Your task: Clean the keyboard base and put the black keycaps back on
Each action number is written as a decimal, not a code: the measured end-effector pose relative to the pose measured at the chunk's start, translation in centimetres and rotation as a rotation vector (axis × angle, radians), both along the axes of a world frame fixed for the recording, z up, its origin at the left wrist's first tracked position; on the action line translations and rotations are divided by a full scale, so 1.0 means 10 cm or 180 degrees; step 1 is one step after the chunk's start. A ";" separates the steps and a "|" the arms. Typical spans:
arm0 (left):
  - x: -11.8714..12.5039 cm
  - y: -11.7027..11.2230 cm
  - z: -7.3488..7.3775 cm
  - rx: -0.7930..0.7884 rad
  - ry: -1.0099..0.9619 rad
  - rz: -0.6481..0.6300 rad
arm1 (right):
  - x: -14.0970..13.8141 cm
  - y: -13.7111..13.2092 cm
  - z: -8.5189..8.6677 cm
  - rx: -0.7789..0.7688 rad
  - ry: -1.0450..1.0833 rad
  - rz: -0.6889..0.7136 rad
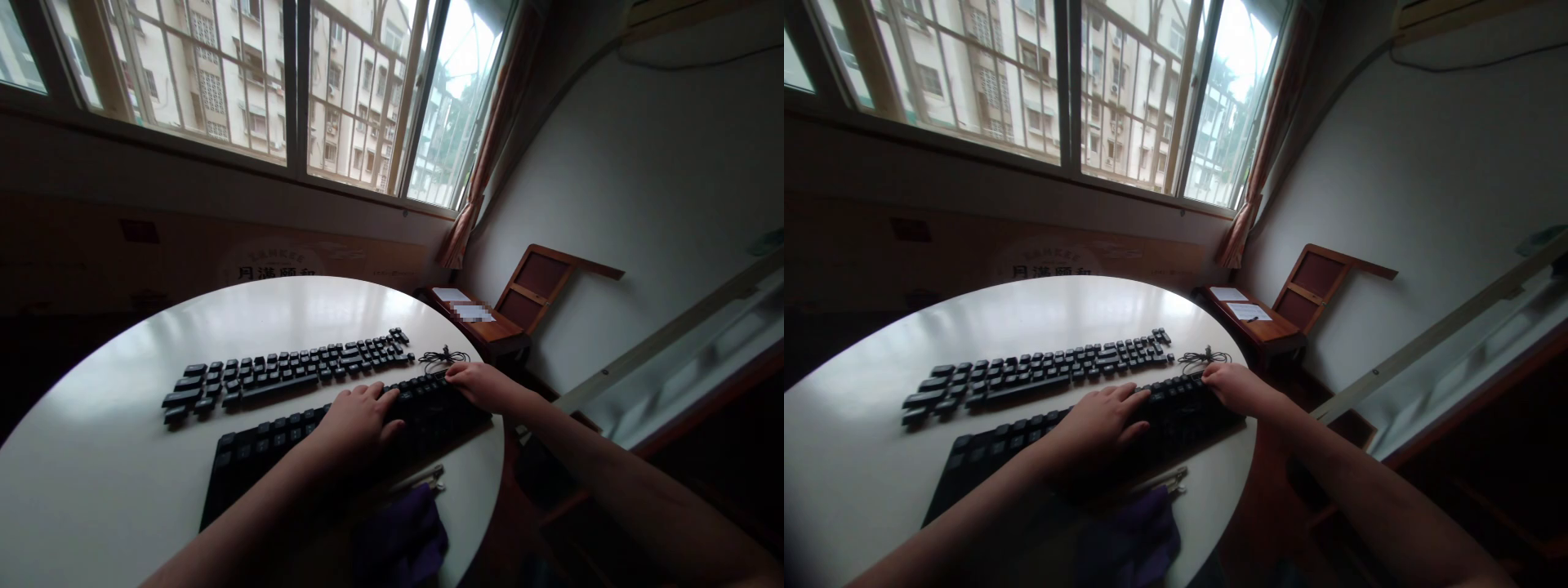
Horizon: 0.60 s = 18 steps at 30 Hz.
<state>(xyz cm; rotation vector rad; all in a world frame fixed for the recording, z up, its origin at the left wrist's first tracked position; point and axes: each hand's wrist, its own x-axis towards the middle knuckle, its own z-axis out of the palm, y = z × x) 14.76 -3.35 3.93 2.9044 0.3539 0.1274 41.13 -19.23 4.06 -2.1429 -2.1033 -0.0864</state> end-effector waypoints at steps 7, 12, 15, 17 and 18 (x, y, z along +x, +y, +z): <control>-0.01 0.03 -0.05 0.0046 -0.0102 -0.0013 | -0.21 -0.29 -0.65 0.1942 0.0310 -0.1057; -0.02 0.03 -0.05 0.0080 -0.0055 -0.0003 | -0.54 -0.29 -0.80 0.1721 0.0070 -0.1323; -0.01 0.02 -0.03 0.0089 -0.0008 -0.0014 | -0.64 -0.25 -0.70 0.1077 0.0069 -0.1242; -0.01 0.02 -0.01 0.0093 0.0018 -0.0016 | -0.66 -0.23 -0.64 0.0801 0.0202 -0.1293; -0.01 0.02 0.00 0.0090 0.0032 -0.0014 | -0.65 -0.22 -0.63 0.0726 0.0277 -0.1323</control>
